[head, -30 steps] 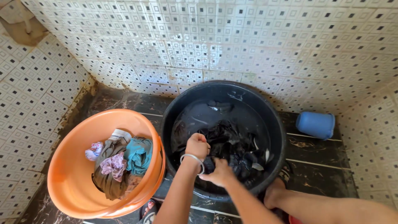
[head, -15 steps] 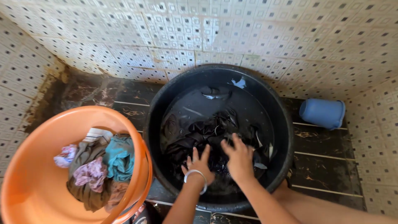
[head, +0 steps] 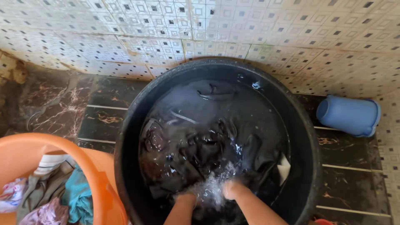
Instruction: Wash clothes by hand in a basin with water and soap.
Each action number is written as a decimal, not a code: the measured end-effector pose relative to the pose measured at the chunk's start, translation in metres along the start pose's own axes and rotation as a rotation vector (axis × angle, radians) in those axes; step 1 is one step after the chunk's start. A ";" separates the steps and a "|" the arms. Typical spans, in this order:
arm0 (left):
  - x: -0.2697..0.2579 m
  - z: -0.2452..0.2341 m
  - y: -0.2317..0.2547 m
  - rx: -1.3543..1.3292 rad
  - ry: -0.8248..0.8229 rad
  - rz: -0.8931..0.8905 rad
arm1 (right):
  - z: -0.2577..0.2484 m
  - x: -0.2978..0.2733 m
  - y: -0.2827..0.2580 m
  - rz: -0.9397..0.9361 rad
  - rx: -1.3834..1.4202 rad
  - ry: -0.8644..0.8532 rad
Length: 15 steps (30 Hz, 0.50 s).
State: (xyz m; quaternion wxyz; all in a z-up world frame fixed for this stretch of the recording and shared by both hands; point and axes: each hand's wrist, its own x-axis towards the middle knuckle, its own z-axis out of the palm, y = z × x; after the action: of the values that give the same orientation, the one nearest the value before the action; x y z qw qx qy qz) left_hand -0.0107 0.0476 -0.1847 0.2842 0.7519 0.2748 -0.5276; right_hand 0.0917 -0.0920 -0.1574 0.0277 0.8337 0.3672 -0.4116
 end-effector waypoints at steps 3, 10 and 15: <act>0.000 0.000 -0.013 0.052 -0.045 0.050 | -0.008 -0.001 -0.015 -0.007 -0.088 -0.133; -0.123 -0.016 -0.017 -0.254 0.172 0.244 | -0.068 -0.067 -0.065 0.233 0.776 0.112; -0.200 -0.011 -0.014 -0.808 0.533 0.514 | -0.154 -0.143 -0.099 0.143 1.242 0.111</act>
State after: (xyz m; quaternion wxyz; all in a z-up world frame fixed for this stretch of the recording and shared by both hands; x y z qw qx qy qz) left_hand -0.0722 0.0425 0.0060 0.5905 0.7336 0.3256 -0.0849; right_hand 0.0750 -0.0504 0.0706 -0.4538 0.7368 0.0038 -0.5012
